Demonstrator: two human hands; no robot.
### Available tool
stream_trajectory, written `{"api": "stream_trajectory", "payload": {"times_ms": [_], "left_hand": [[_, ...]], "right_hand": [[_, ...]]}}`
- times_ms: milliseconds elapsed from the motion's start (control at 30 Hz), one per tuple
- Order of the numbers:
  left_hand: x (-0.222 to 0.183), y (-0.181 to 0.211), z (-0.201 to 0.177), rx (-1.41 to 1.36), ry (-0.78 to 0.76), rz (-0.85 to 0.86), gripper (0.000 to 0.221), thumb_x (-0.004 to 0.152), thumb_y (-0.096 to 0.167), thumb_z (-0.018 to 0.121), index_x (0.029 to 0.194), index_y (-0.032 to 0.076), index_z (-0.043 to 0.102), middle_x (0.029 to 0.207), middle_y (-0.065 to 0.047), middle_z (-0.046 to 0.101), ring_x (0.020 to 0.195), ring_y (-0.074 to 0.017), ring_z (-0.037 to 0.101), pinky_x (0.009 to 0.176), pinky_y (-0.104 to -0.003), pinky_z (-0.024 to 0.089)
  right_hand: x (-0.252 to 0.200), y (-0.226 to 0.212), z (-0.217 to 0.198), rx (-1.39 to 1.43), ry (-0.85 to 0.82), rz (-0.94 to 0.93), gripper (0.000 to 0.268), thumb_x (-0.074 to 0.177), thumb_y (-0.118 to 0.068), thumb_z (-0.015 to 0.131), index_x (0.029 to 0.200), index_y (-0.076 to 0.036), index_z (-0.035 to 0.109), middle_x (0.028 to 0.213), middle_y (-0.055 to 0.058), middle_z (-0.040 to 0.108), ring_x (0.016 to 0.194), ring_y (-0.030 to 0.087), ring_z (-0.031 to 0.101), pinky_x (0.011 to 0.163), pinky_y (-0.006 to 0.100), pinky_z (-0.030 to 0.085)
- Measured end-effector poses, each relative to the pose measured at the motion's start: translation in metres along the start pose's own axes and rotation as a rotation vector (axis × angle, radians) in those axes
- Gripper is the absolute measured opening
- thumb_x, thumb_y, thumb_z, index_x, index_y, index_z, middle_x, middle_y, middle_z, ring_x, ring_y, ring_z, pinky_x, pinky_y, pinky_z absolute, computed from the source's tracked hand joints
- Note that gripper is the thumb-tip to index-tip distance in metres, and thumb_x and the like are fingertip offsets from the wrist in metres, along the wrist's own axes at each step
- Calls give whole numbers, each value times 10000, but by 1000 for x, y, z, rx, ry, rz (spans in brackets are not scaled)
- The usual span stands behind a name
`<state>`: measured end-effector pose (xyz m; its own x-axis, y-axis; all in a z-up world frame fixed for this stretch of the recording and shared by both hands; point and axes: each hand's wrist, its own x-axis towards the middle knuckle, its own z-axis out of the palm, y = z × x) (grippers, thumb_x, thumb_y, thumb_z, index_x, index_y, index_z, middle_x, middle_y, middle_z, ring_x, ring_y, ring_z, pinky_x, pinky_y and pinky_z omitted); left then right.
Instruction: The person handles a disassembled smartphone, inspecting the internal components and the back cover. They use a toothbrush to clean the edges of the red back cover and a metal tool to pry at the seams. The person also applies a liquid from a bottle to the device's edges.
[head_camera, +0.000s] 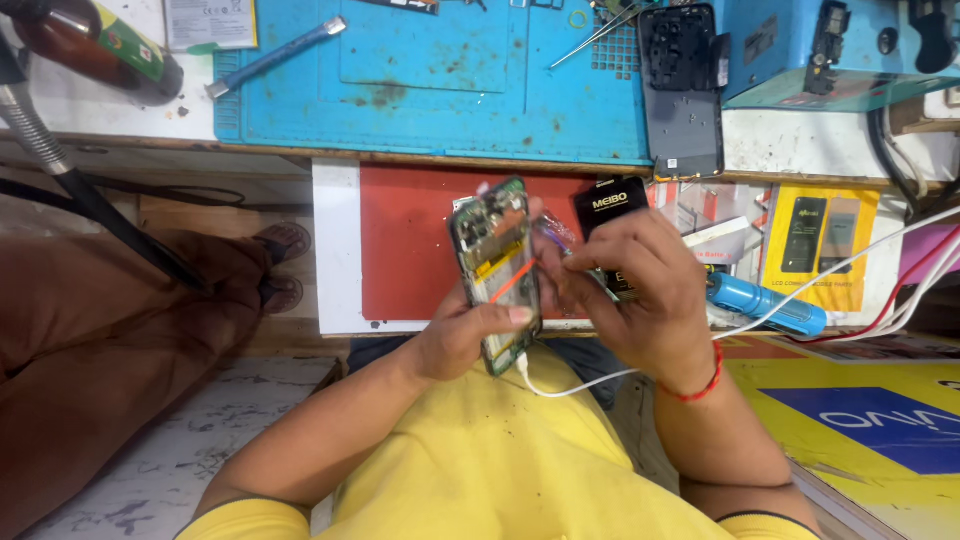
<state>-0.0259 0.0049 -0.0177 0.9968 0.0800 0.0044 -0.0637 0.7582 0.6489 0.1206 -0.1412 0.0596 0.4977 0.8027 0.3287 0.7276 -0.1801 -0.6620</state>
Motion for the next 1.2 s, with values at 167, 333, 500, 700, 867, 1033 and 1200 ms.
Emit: {"api": "stream_trajectory", "payload": {"times_ms": [167,333,500,700,867,1033,1200], "left_hand": [[-3,6,9,98,-69,-69,850,939,98,567,1669,110,133,1328,-76,538,1173,-183,552,1105,-367,466],[-2,8,10,213,-75,-121,470,972,113,572,1418,-5,480,1284,-77,575,1197,-177,547,1101,-357,466],[2,9,11,248,-91,-122,427,981,119,579,1382,-2,495,1263,-65,560,1192,-171,541,1100,-351,463],[2,5,13,259,-133,-168,445,985,118,584,1394,13,444,1213,-57,510,1152,-168,530,1079,-355,467],[5,1,12,269,-135,-192,456,971,104,587,1387,-4,436,1206,-66,507,1164,-179,545,1082,-365,472],[5,1,13,227,-88,-216,495,960,108,591,1415,2,427,1208,-62,505,1150,-171,550,1066,-365,483],[8,4,15,237,-73,-186,482,953,115,594,1395,13,432,1210,-55,513,1122,-160,547,1039,-354,483]], "right_hand": [[19,10,-4,112,-152,-106,244,813,27,808,1003,-78,697,946,50,625,907,244,634,773,350,507],[20,15,-2,168,-148,-91,234,831,45,807,1016,-71,722,918,33,621,815,197,630,712,327,491],[23,16,-8,87,-109,-178,275,761,12,835,1000,-90,745,877,32,632,807,220,604,712,350,471],[35,23,-22,208,-357,-127,220,795,17,795,937,-82,659,896,42,618,863,244,630,740,350,500],[36,27,-21,284,-455,15,174,840,35,759,907,-48,622,876,47,625,807,205,651,695,325,519],[25,33,-14,338,-330,17,168,847,67,773,907,-41,659,898,49,643,818,174,659,701,295,530],[11,34,-7,343,-151,-6,218,823,57,834,994,-49,751,932,42,649,795,135,660,676,254,533]]}}
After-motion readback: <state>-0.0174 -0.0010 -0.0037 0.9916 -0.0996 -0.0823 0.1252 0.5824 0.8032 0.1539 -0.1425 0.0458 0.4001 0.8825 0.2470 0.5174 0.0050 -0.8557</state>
